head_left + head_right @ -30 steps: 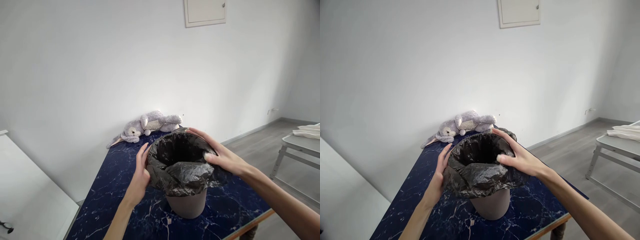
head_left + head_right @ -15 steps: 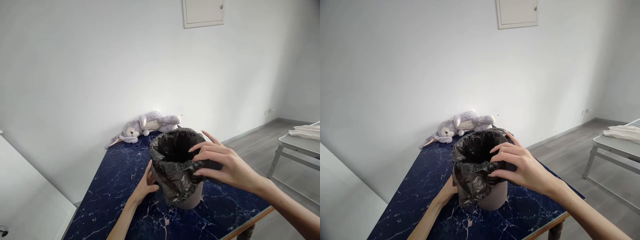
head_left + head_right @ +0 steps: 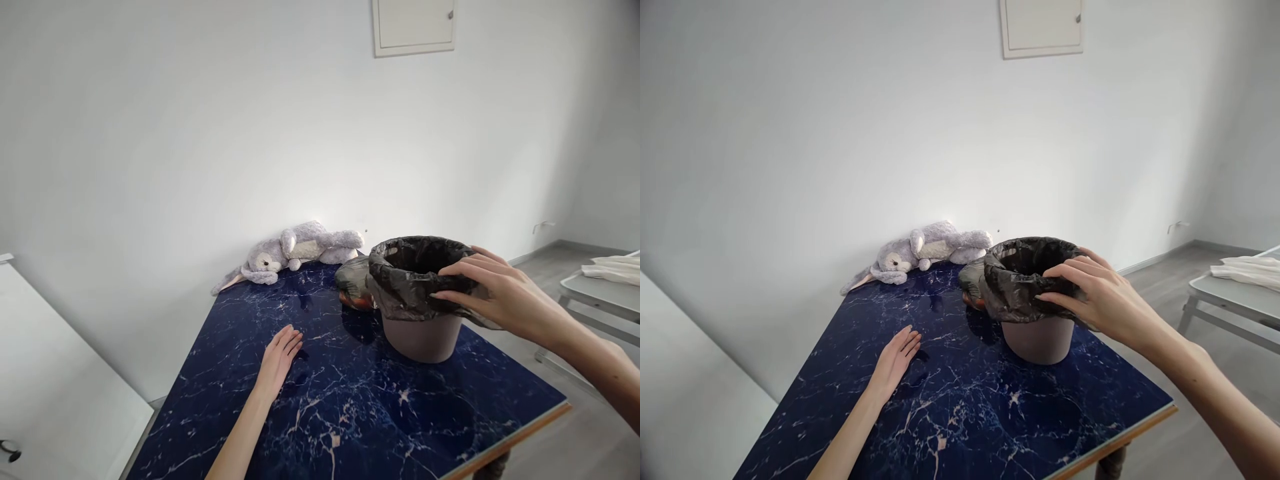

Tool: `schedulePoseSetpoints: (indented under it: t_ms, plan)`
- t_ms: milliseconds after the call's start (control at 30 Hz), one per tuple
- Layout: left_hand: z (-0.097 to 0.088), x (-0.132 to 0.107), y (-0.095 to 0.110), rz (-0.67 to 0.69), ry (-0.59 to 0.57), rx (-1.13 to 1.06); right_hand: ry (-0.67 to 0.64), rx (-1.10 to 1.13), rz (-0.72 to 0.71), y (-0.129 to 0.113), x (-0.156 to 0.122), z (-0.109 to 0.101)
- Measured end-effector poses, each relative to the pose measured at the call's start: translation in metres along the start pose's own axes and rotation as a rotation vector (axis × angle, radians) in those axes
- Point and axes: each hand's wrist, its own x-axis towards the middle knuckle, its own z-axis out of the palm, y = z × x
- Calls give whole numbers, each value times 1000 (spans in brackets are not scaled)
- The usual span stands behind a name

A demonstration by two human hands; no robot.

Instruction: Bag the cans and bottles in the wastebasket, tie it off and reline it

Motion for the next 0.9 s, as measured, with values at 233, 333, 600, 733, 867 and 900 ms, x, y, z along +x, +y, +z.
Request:
schedulePoseSetpoints:
  t_ms: [233, 333, 600, 733, 867, 900]
  plan:
    - [1, -4, -2, 12, -27, 6, 153, -78, 156, -39, -23, 29]
    - [2, -6, -2, 14, -34, 22, 262, 2, 104, -86, -29, 41]
    - [2, -8, -5, 21, -42, 62, -324, 479, -316, -144, -3, 140]
    - [-1, -9, -5, 27, -36, 74, -427, 469, -61, -130, 7, 224]
    - [-3, -9, -9, 27, -36, 81, -498, 423, 85, -129, -4, 269]
    - [-4, -8, -10, 27, -37, 83, -514, 426, 85, -131, -8, 271]
